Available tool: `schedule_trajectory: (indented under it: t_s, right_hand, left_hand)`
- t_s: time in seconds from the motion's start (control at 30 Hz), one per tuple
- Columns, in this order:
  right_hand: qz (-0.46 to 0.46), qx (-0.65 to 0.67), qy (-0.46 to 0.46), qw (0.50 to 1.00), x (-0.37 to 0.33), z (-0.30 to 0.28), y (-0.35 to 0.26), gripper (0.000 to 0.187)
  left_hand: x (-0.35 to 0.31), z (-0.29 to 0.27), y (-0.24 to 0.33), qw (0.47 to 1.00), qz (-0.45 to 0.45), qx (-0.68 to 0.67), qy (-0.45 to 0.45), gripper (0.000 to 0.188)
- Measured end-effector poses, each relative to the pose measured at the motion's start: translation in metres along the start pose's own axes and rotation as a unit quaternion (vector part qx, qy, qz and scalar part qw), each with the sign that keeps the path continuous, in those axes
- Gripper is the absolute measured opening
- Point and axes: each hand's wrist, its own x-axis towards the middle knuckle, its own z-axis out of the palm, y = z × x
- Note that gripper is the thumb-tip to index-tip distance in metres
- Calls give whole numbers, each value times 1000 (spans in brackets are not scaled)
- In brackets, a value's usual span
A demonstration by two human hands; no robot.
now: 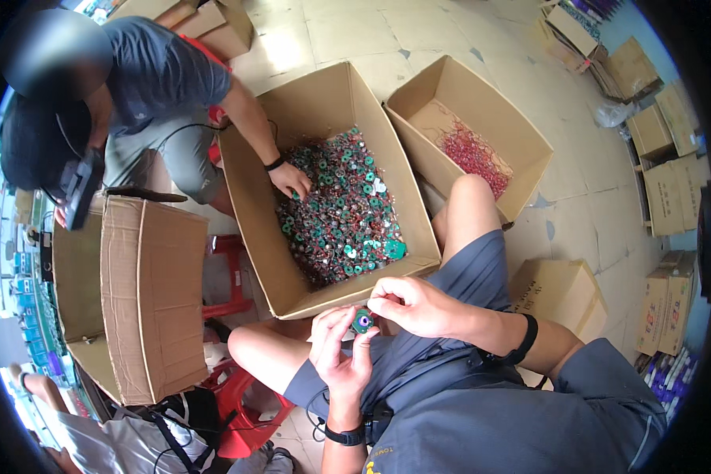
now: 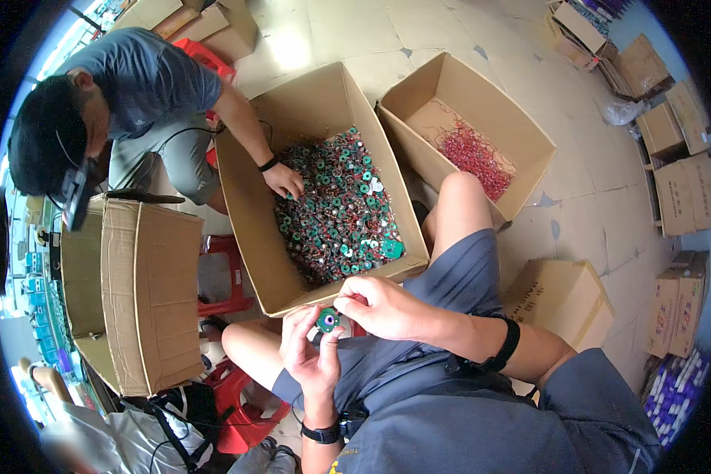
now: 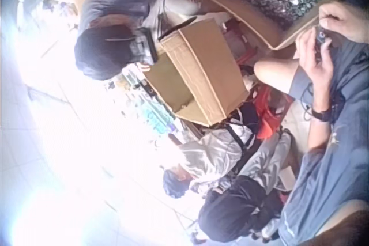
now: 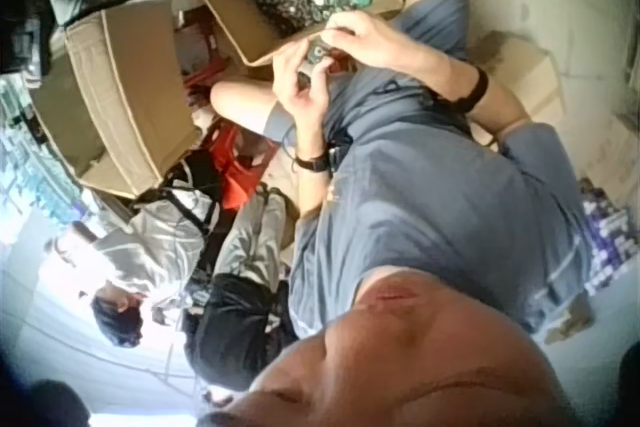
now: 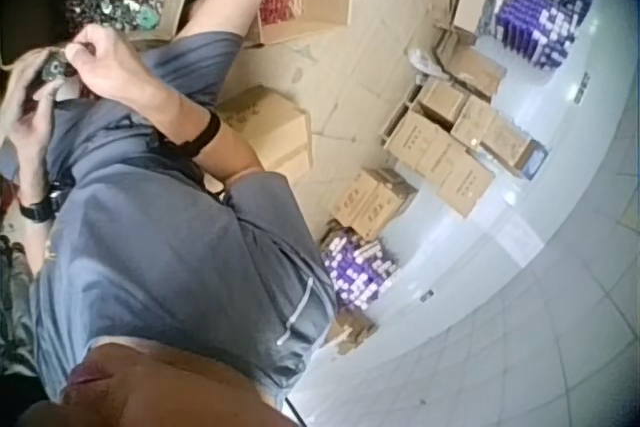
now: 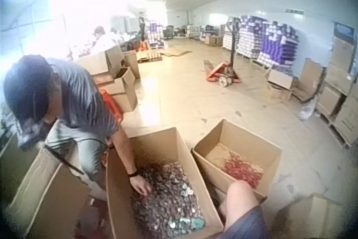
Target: Sorting small green and multi-colored plastic parts from cardboard boxes into other containers.
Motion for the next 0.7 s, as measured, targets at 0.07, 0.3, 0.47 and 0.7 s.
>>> schedule_trajectory:
  t_s: [0.07, 0.3, 0.47, 0.7]
  right_hand:
    - [-9, -16, 9, 1000, -1, 3, 0, 21]
    - [-119, -72, 70, 988, -2, 7, 4, 19]
    - [-109, -49, 63, 991, -2, 7, 1, 19]
    - [-117, -101, 87, 984, -1, 5, 2, 23]
  left_hand:
    - [-3, 0, 0, 1000, -11, -7, 0, 39]
    - [1, -3, -2, 999, 13, 50, -8, 41]
    - [0, -4, -4, 998, 34, 58, -9, 43]
    - [0, -2, 0, 996, 38, 86, 2, 51]
